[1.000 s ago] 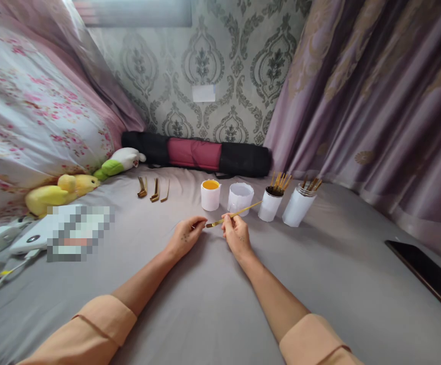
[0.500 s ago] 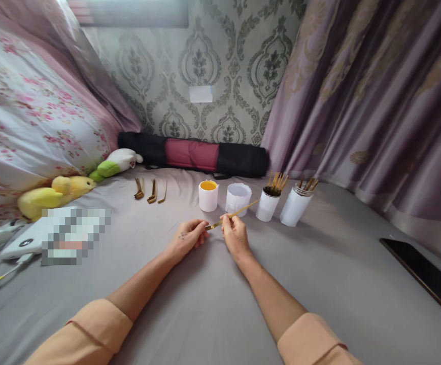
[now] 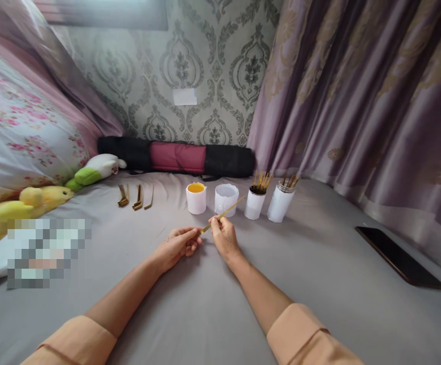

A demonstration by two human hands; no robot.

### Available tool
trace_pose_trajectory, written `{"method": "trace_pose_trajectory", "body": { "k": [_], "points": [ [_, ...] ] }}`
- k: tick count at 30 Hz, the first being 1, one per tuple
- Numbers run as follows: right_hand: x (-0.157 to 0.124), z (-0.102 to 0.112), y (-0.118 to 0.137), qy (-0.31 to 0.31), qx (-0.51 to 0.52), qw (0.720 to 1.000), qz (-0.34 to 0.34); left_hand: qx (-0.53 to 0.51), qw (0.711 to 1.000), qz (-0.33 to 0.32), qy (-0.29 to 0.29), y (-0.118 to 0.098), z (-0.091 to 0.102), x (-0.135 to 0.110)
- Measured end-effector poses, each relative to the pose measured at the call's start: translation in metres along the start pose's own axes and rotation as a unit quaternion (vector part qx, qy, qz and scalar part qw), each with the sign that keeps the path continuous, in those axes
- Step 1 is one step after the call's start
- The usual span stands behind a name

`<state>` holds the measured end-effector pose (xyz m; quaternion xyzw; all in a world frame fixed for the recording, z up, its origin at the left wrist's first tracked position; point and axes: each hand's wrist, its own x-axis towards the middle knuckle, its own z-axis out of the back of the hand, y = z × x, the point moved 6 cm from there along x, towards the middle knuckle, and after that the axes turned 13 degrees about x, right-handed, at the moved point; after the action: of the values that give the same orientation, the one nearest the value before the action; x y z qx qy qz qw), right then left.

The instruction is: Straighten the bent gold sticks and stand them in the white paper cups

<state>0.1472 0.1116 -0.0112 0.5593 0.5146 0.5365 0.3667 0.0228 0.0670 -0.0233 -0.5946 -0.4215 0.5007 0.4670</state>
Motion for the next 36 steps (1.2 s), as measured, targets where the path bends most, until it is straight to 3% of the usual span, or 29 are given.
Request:
{"method": "trace_pose_trajectory", "body": {
  "k": [20,36],
  "points": [
    [-0.0022,-0.0006,0.0,0.006,-0.004,1.0,-0.007,-0.048,0.998,0.023,0.027,0.0043,-0.0009,-0.0031],
    [-0.0019,0.0015,-0.0003,-0.008,-0.002,0.999,-0.032,-0.056,0.998,0.03,0.01,0.0054,0.0035,-0.0019]
  ]
}}
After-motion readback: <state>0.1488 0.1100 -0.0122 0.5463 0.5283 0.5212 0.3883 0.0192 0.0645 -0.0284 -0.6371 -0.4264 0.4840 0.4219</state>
